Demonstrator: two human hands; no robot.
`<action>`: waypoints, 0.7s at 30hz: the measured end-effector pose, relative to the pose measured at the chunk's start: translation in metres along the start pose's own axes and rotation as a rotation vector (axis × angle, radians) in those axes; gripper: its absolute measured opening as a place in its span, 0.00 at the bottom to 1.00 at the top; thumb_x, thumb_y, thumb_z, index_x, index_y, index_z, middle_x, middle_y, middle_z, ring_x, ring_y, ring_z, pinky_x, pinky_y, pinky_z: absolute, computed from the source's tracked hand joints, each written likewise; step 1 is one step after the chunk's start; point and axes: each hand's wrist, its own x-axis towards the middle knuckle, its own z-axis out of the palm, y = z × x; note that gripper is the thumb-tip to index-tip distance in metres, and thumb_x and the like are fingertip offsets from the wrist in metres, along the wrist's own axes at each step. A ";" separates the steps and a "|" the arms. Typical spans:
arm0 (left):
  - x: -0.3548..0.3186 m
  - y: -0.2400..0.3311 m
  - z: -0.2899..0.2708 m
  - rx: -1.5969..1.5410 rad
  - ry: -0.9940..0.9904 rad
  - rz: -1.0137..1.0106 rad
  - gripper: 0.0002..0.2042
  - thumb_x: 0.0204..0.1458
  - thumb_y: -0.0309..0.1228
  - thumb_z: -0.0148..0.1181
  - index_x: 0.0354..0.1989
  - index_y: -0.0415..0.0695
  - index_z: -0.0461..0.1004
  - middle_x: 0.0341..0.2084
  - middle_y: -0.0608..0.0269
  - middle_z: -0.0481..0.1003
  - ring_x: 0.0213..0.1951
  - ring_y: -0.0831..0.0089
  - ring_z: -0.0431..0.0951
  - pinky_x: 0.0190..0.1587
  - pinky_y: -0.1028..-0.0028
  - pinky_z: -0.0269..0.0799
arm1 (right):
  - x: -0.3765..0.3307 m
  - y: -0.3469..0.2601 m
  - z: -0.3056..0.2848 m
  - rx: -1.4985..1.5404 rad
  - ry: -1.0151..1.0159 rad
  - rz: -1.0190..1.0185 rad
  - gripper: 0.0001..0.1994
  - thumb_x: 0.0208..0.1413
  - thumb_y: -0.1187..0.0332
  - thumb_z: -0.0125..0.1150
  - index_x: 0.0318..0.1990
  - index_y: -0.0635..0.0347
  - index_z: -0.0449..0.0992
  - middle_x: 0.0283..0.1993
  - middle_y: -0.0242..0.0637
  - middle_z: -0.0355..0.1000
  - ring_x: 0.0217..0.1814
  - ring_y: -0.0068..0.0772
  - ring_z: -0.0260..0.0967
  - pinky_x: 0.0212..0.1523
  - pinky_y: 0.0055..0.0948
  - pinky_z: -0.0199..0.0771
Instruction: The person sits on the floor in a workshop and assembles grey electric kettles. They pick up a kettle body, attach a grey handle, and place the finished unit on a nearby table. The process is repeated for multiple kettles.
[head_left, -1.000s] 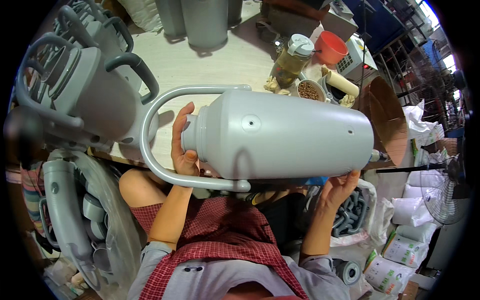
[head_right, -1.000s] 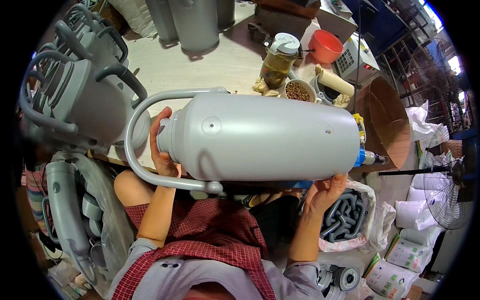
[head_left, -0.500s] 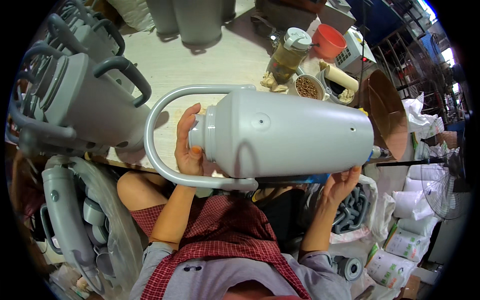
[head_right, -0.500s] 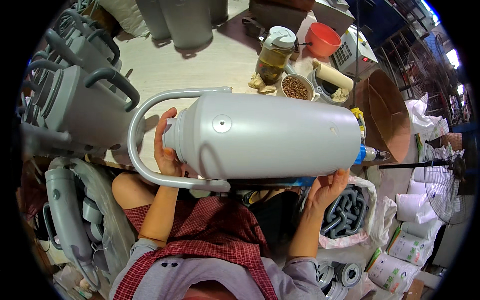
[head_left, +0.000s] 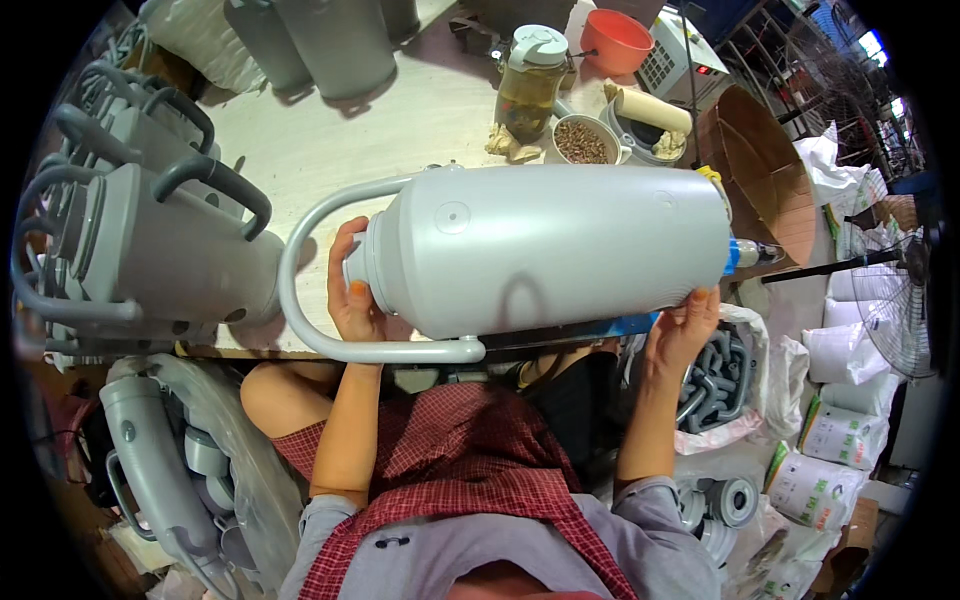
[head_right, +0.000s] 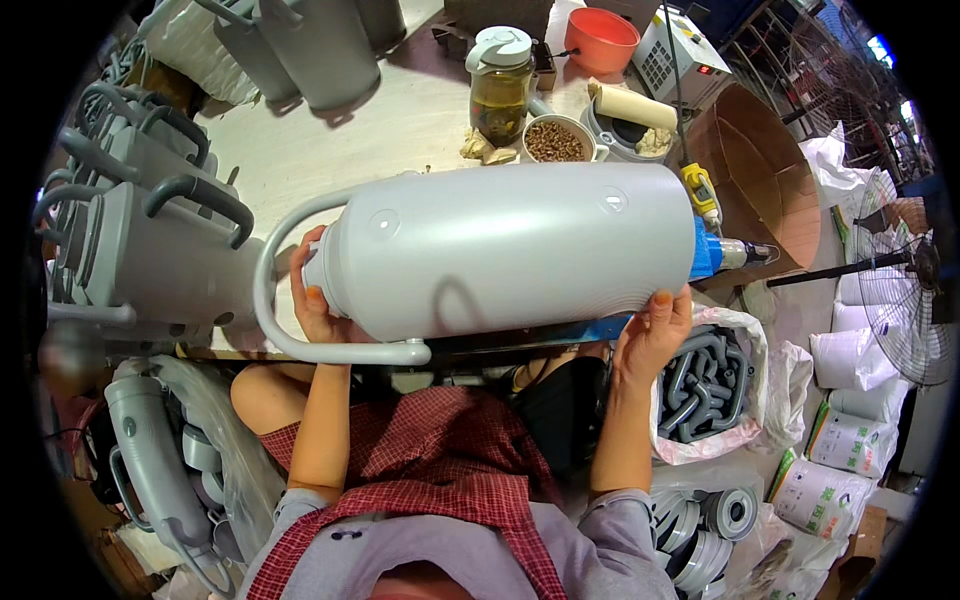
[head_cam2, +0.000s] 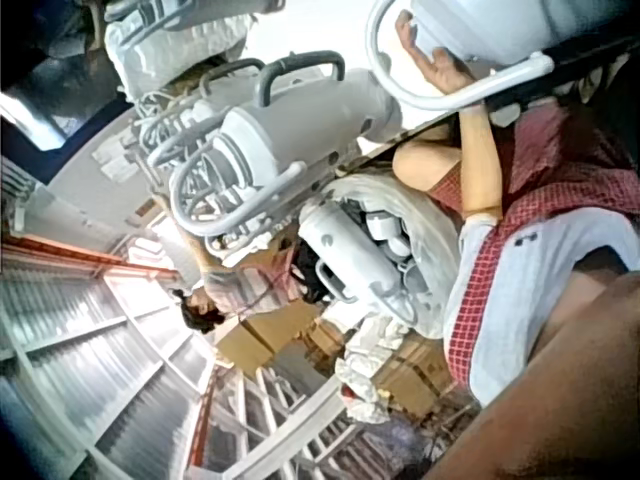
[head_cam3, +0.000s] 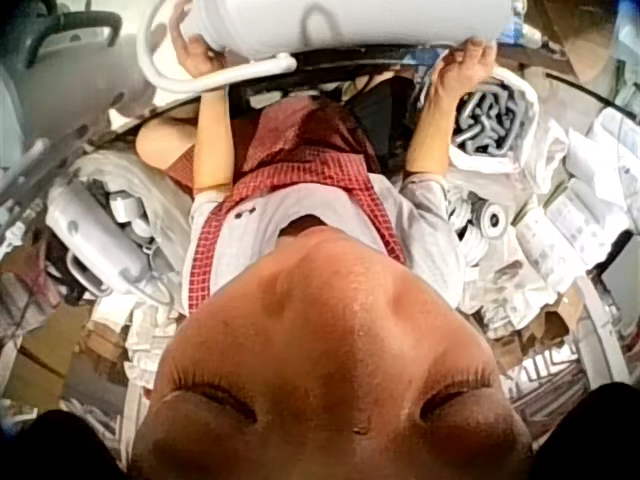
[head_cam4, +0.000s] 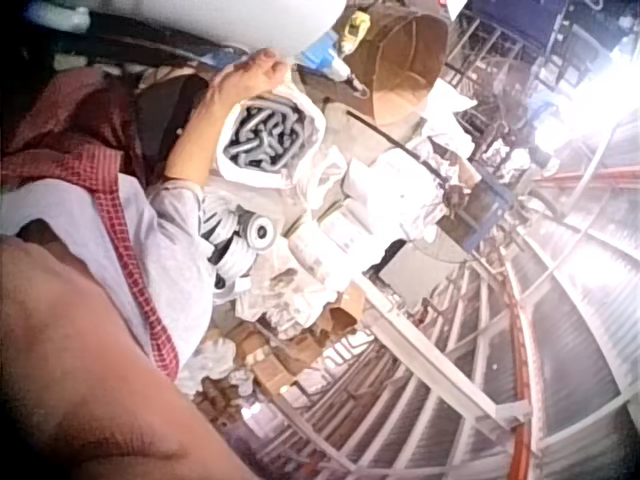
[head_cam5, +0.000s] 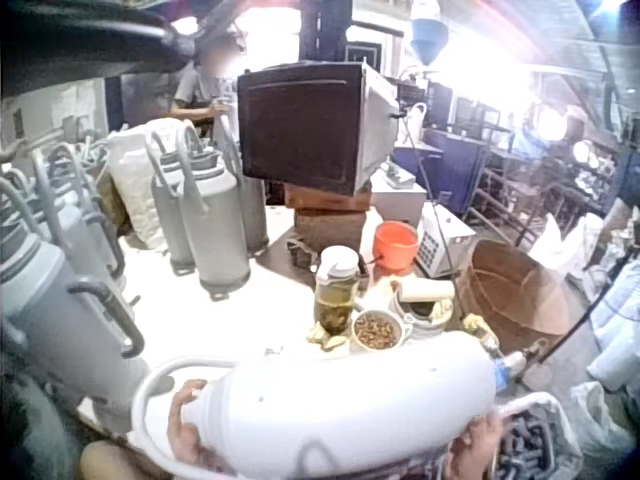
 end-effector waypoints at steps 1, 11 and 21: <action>0.000 -0.002 -0.002 -0.008 -0.004 -0.005 0.28 0.55 0.49 0.57 0.58 0.44 0.65 0.60 0.50 0.59 0.59 0.62 0.64 0.60 0.64 0.64 | 0.000 0.002 -0.002 -0.006 -0.006 0.001 0.16 0.58 0.65 0.61 0.48 0.66 0.71 0.45 0.35 0.73 0.47 0.25 0.69 0.51 0.25 0.67; 0.007 0.008 0.001 0.045 0.041 0.006 0.27 0.55 0.47 0.54 0.57 0.41 0.62 0.58 0.50 0.62 0.59 0.58 0.65 0.60 0.62 0.65 | -0.007 -0.008 0.000 0.055 -0.006 0.028 0.18 0.54 0.61 0.66 0.44 0.65 0.70 0.43 0.32 0.71 0.43 0.22 0.67 0.48 0.23 0.66; -0.017 0.031 -0.095 0.484 0.309 -0.097 0.22 0.60 0.47 0.43 0.52 0.43 0.68 0.51 0.56 0.70 0.54 0.63 0.69 0.55 0.65 0.67 | -0.052 -0.025 0.068 -0.171 -0.543 -0.098 0.22 0.47 0.62 0.70 0.43 0.70 0.72 0.39 0.42 0.72 0.39 0.35 0.67 0.42 0.31 0.66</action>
